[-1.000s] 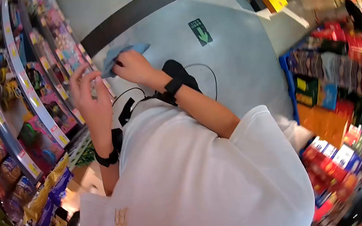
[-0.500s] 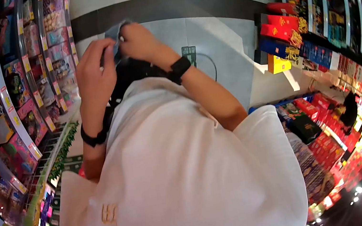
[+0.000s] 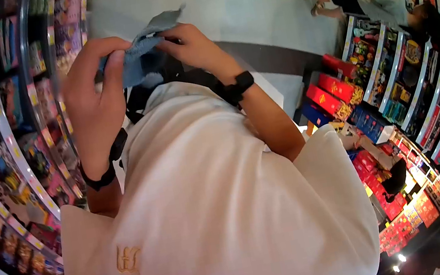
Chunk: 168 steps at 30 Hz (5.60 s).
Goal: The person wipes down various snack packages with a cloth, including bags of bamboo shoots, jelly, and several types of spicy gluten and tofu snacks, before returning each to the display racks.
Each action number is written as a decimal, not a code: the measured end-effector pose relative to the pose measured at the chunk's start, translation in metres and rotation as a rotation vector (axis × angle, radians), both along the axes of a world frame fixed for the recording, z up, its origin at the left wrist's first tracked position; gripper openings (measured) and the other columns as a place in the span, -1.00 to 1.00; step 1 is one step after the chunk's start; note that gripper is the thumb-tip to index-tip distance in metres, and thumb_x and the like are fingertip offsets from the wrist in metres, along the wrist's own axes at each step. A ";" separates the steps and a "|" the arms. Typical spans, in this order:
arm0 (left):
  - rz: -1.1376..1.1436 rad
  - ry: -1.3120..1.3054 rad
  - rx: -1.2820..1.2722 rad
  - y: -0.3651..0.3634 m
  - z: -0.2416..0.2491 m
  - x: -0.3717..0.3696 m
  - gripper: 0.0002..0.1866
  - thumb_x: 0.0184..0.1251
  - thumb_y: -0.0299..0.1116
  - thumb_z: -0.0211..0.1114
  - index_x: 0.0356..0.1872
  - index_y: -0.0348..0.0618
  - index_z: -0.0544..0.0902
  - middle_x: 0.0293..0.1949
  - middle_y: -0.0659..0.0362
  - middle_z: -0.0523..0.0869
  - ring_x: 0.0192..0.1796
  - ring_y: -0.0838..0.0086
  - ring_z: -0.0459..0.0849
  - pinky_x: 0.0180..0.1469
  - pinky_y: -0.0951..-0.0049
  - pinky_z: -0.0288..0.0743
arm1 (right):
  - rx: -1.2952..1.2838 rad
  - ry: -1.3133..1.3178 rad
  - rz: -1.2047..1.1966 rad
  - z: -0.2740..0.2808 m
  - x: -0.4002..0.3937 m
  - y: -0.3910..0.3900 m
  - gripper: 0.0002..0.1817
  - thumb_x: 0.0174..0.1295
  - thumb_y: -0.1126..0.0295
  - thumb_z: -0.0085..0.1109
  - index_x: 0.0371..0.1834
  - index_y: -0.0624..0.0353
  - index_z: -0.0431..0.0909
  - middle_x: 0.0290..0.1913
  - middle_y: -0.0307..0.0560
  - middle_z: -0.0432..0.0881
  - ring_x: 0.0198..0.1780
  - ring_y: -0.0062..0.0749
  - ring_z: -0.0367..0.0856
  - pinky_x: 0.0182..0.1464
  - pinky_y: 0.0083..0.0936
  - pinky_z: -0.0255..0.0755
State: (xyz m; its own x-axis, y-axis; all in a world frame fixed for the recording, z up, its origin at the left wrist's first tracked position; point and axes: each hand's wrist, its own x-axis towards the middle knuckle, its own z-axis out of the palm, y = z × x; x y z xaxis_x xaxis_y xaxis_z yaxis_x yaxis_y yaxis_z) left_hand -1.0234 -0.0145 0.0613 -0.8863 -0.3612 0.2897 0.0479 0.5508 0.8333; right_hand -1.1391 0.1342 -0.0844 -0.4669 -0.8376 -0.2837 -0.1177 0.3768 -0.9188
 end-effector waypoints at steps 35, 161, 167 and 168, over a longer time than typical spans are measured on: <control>-0.444 -0.599 0.131 -0.320 -0.091 -1.048 -0.92 0.29 -0.55 0.10 -0.24 -0.28 0.51 -0.41 -0.08 0.57 -0.36 0.11 0.53 -0.25 0.30 0.41 | -0.097 -0.398 -0.260 0.032 -0.995 -0.265 -0.84 0.19 0.54 0.14 -0.17 0.32 0.48 -0.17 -0.07 0.63 -0.14 -0.42 0.58 0.02 -0.52 0.44; -1.527 -0.012 0.192 2.947 0.008 -3.974 -0.93 0.36 -0.55 0.17 -0.21 -0.31 0.58 -0.36 0.14 0.67 -0.28 0.60 0.59 -0.19 0.54 0.47 | -0.575 0.593 -1.966 0.013 -3.760 2.861 -0.42 0.17 0.62 0.12 0.30 0.28 0.23 0.06 0.06 0.52 0.08 -0.20 0.56 0.05 -0.41 0.46; -1.570 -0.105 0.090 3.078 0.046 -4.079 -0.91 0.41 -0.49 0.14 -0.18 -0.27 0.56 -0.39 0.15 0.65 -0.31 0.63 0.55 -0.24 0.56 0.45 | -1.070 0.137 -1.576 0.041 -3.889 3.022 -0.59 0.34 0.29 0.12 0.16 0.29 0.42 0.08 -0.15 0.54 0.06 -0.52 0.51 0.07 -0.54 0.44; -1.614 -0.030 0.107 3.102 0.039 -4.095 -0.91 0.40 -0.50 0.14 -0.19 -0.28 0.56 -0.40 0.13 0.64 -0.31 0.61 0.56 -0.23 0.55 0.45 | -0.963 0.198 -1.602 0.027 -3.913 3.042 -0.64 0.32 0.31 0.12 0.09 0.30 0.45 0.02 -0.14 0.56 0.01 -0.47 0.55 0.05 -0.55 0.46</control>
